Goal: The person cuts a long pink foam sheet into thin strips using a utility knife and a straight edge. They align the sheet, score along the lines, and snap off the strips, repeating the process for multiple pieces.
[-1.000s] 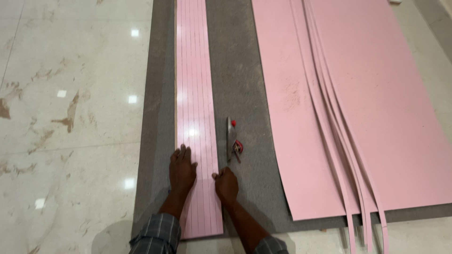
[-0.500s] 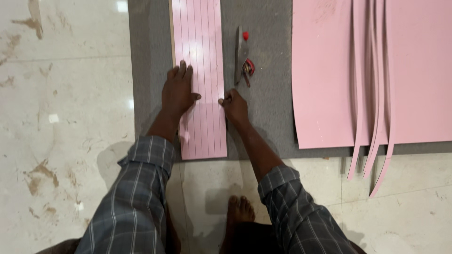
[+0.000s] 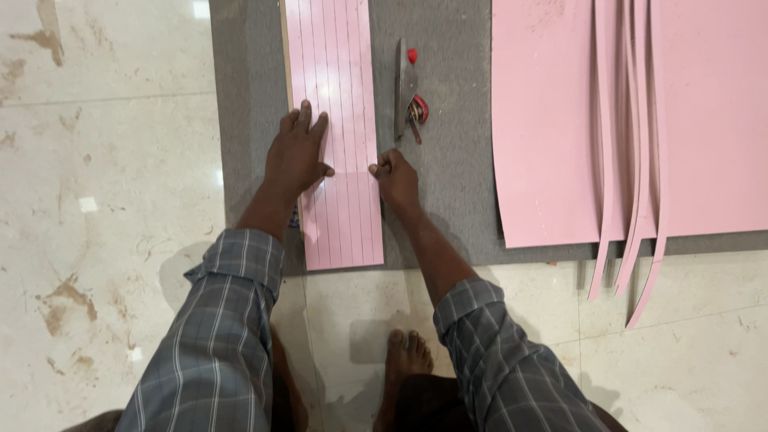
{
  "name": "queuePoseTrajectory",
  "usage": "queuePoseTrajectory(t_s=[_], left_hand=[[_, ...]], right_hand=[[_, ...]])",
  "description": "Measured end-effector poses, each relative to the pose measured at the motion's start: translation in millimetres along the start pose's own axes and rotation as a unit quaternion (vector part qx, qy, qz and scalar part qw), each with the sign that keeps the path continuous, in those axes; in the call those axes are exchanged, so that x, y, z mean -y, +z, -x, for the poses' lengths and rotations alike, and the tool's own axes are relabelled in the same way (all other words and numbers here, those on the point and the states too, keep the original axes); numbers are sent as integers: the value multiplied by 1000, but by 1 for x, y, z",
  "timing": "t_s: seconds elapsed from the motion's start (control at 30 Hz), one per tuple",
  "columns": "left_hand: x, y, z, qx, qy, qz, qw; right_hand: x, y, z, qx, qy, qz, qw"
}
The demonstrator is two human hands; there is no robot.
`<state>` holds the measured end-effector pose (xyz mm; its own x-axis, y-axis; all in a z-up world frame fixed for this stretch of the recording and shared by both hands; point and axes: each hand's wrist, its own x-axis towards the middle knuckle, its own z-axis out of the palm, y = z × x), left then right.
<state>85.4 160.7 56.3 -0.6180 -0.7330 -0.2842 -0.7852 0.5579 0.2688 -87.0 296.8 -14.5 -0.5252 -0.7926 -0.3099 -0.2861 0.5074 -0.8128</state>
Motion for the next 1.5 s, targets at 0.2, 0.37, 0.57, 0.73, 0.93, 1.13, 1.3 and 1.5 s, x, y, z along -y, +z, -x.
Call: queuePoseTrajectory(t_s=[0.2, 0.37, 0.57, 0.73, 0.93, 1.13, 1.3, 1.5], left_hand=[[-2, -1, -4, 16, -14, -17, 1000], [-4, -7, -7, 18, -18, -15, 1000], [-11, -16, -4, 18, -15, -29, 999], [-11, -20, -9, 15, -23, 1, 1000], [-7, -9, -16, -5, -23, -3, 1000], [-2, -10, -18, 27, 4, -5, 1000], [-4, -10, -21, 27, 7, -40, 999], [-9, 1, -25, 18, -28, -4, 999]], right_hand=[[-4, 9, 2, -44, 13, -2, 999], [-1, 8, -5, -45, 19, 12, 999], [13, 0, 0, -28, 42, 22, 999], [21, 1, 3, -31, 68, 25, 997], [15, 4, 1, -42, 48, 26, 998], [17, 1, 3, -34, 9, 52, 998], [23, -2, -4, -35, 23, 18, 999], [24, -2, 4, -25, 56, 25, 998]])
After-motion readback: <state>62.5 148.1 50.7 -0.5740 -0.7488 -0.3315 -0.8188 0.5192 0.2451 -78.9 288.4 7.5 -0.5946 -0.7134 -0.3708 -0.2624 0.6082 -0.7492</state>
